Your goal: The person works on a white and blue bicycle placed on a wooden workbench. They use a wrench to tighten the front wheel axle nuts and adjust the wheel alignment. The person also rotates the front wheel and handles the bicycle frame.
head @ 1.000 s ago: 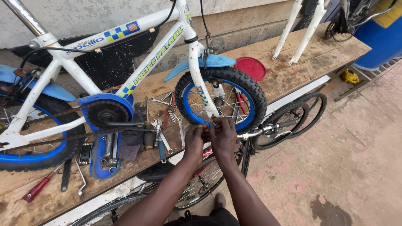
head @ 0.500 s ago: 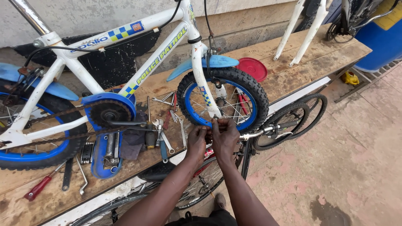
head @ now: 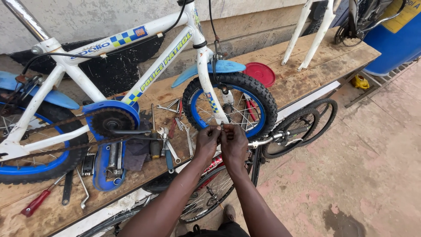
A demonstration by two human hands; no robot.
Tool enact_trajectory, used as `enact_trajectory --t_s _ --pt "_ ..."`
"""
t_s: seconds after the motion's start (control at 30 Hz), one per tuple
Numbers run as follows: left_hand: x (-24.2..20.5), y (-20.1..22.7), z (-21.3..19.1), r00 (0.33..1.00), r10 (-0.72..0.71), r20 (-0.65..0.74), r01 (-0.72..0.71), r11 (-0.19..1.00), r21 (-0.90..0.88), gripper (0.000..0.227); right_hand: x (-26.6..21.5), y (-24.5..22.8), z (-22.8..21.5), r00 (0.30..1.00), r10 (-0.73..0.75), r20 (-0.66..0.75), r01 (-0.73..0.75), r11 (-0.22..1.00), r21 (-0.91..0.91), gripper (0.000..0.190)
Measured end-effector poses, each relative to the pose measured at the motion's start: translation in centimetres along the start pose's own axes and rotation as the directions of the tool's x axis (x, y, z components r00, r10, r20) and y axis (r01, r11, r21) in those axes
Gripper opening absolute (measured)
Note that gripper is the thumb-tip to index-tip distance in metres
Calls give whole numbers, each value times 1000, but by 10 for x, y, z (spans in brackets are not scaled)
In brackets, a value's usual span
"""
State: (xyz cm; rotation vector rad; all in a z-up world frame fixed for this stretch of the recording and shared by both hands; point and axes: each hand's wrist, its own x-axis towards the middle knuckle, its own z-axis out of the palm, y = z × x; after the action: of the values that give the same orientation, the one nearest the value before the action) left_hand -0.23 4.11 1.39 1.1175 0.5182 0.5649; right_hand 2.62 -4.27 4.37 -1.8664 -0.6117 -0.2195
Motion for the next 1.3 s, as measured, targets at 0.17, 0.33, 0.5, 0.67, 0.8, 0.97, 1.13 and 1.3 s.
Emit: enact_trajectory --t_s 0.17,0.33,0.5,0.67,0.8,0.97,1.13,1.3 --pt "-1 9 1 999 -16 -32 16 1000 8 19 -2 4 1 998 59 -12 -58 994 88 12" --pt "11 -6 -4 998 -2 -65 6 999 52 19 -2 9 3 994 114 -6 -111 979 173 6" --pt "23 -10 -4 995 29 -95 -20 996 91 20 -9 13 7 994 107 17 -108 979 170 5" --pt "5 15 0 994 90 -64 -77 981 178 19 -11 23 10 996 61 60 -66 995 81 5" --pt "-14 30 1 969 237 67 -244 885 397 14 -16 -11 -3 978 -20 208 -2 995 101 9" --pt "-19 21 -14 959 272 -81 -252 947 200 19 -11 8 -5 993 -118 -20 117 991 -66 15" --pt "-22 -6 -40 963 202 -178 -172 971 169 19 -26 17 0 956 -289 56 294 928 -228 37" --pt "-21 -24 -76 951 106 -289 -59 984 167 20 -32 37 8 992 -125 30 128 971 -200 25"
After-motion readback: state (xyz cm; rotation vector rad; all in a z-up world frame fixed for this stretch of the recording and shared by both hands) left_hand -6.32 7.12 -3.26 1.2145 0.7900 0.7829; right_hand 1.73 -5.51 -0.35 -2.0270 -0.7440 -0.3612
